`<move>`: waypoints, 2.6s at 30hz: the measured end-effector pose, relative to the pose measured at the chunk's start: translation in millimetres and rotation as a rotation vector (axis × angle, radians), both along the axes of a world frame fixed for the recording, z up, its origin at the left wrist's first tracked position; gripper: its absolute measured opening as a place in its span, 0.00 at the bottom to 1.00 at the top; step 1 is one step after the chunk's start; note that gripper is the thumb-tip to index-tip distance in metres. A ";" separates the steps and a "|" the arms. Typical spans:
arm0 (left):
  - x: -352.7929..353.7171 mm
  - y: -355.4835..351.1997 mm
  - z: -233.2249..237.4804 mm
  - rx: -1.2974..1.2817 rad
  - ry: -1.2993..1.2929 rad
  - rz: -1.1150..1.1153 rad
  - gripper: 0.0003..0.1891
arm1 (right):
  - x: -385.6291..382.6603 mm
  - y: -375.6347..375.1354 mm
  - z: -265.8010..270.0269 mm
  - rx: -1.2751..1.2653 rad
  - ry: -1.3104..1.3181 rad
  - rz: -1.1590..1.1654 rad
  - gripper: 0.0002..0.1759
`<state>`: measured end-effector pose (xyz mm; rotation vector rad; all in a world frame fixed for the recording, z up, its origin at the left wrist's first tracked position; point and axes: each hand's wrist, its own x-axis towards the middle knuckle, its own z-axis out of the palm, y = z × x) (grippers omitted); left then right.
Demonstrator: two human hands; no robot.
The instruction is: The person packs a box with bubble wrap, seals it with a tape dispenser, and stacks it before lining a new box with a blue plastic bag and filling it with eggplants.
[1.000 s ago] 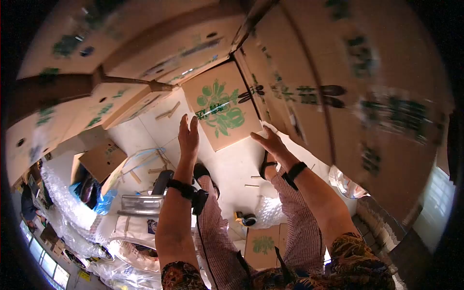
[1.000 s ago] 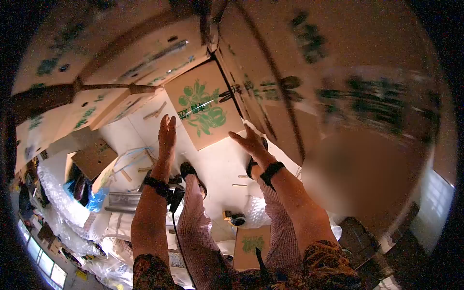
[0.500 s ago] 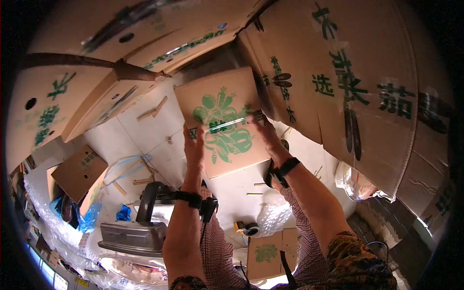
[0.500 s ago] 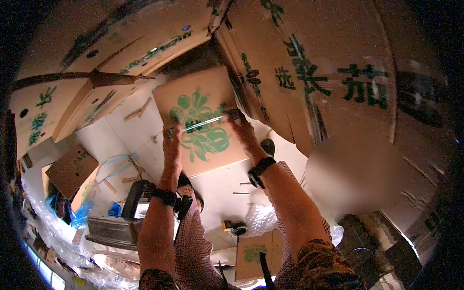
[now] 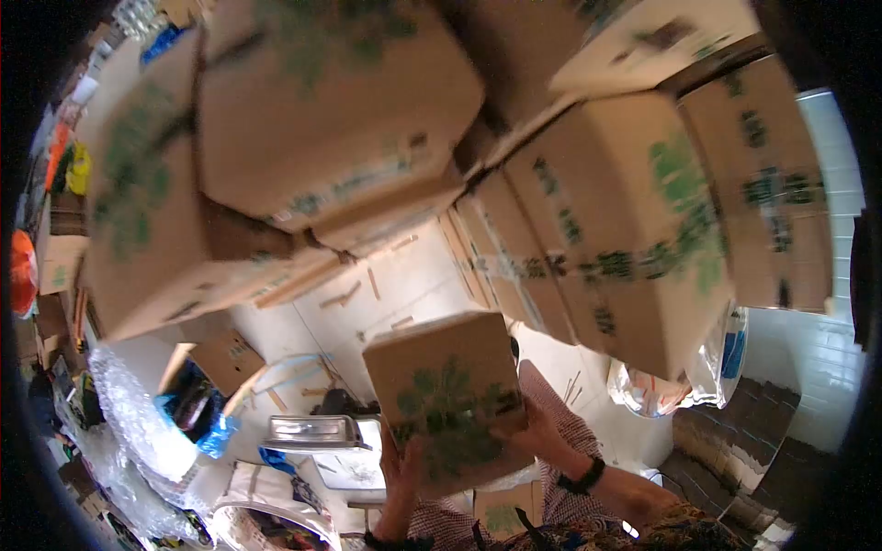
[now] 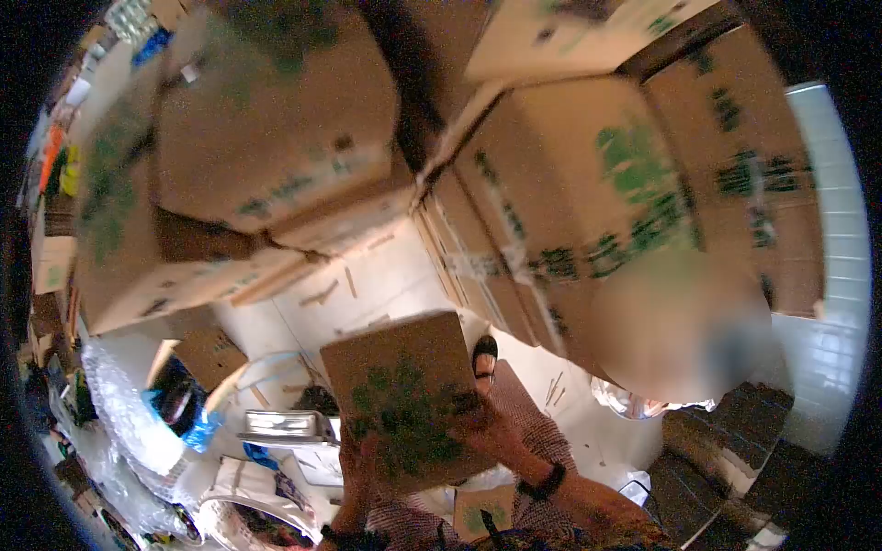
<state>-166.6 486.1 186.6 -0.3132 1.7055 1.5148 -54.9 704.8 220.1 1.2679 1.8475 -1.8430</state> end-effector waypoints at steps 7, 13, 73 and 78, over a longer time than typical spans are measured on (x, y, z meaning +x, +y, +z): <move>-11.6 -5.4 251.5 0.032 0.038 0.081 0.35 | -29.3 26.1 250.5 0.360 0.138 0.375 0.42; -130.6 53.9 363.6 0.104 0.613 -0.024 0.27 | -122.3 83.2 318.1 0.678 0.509 0.394 0.51; -127.2 85.5 162.7 0.266 0.809 0.105 0.14 | -174.7 83.0 117.3 0.577 -0.005 0.811 0.25; 37.8 -79.5 149.8 0.145 0.098 0.108 0.24 | -65.3 -17.7 82.4 0.077 -0.153 1.101 0.27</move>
